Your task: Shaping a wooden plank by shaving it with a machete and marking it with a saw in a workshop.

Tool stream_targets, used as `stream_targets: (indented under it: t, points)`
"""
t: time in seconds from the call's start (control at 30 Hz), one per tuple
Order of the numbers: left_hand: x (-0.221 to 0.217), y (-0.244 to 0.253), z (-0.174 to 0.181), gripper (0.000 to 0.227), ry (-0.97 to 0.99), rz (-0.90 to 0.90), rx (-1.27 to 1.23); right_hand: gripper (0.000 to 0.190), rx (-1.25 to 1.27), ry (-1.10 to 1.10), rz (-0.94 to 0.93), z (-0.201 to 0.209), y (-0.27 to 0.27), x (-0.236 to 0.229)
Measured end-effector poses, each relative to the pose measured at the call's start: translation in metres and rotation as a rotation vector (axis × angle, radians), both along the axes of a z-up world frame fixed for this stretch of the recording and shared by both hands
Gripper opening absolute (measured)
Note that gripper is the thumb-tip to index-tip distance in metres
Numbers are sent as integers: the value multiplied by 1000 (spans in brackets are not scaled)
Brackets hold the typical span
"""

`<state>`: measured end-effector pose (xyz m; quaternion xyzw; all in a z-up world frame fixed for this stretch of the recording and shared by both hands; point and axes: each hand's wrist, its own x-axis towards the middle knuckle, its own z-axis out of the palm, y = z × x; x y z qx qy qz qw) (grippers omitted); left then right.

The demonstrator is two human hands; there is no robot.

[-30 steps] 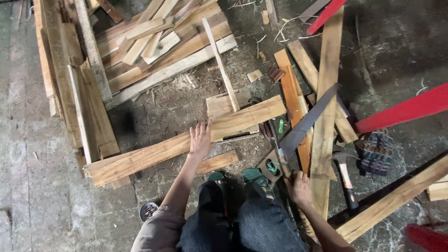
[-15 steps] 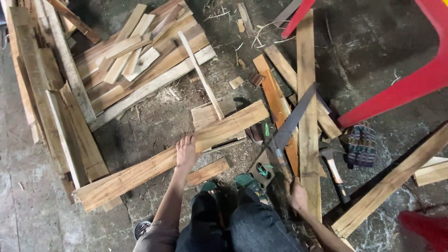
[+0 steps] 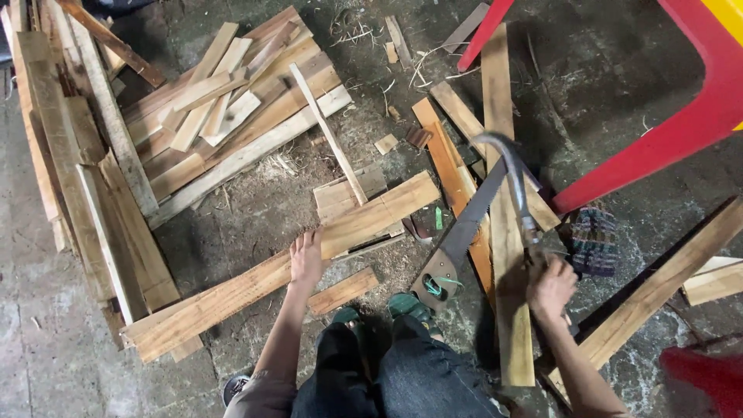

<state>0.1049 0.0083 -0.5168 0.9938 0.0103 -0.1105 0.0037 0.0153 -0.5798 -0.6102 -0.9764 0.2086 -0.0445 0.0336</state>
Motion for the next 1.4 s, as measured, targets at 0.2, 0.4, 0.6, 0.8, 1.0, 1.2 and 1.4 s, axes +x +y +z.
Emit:
stream_targets:
  t: [0.2, 0.4, 0.6, 0.8, 1.0, 1.2, 1.4]
  points:
    - [1, 2, -2, 101, 10, 14, -48, 37, 310, 521, 115, 32, 154, -18]
    - [2, 5, -12, 103, 13, 12, -21, 35, 655, 677, -56, -8, 167, -24]
    - [0, -2, 4, 100, -7, 17, 16, 59, 1319, 358, -516, -62, 172, -28]
    - [1, -5, 14, 95, 2, 14, 16, 73, 1448, 342, -489, -48, 177, -36]
    - [4, -7, 25, 103, 65, -10, -14, 32, 1785, 90, -644, 35, 195, -36]
    - [-9, -26, 115, 117, 69, 90, -197, 65, 1833, 261, -547, 151, 205, -4]
    - [-28, -17, 135, 84, -44, 142, -254, 28, 2349, 9, -544, 311, 190, 55]
